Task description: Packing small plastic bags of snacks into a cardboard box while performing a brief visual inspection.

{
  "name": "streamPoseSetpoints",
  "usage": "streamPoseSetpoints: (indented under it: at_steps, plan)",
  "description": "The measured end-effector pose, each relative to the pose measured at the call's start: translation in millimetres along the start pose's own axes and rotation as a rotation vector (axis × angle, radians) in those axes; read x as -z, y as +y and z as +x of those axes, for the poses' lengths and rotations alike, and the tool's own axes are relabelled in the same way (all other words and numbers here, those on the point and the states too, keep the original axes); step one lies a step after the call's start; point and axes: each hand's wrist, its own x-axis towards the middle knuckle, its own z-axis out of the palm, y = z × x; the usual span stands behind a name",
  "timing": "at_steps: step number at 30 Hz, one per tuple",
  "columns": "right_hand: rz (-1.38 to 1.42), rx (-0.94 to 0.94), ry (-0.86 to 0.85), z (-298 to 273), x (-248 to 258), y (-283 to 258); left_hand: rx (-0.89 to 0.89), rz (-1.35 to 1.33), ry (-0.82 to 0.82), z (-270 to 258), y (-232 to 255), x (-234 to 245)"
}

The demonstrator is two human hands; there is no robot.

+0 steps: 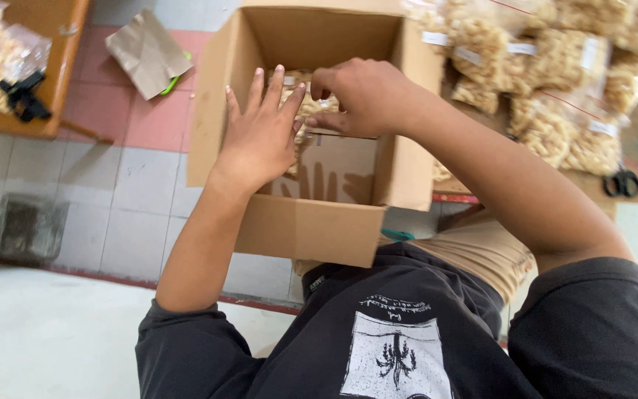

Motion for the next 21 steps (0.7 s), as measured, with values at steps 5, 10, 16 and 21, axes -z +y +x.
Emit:
streamPoseSetpoints:
  at_steps: [5,10,16,21]
  plan:
    - [0.193,0.128,0.268,-74.5,29.5,33.0,-0.159,-0.174,0.151,3.9,58.6,25.3]
    - [0.276,0.107,0.508,-148.9,36.8,77.4,-0.269,-0.356,0.301,14.0,133.6,36.5]
    - [0.366,-0.135,0.708,-236.8,17.4,136.7,-0.354,-0.776,0.204,18.8,241.3,2.0]
    - [0.445,-0.400,0.857,-284.2,-28.4,181.7,-0.215,-1.063,-0.107,72.6,319.4,-57.3]
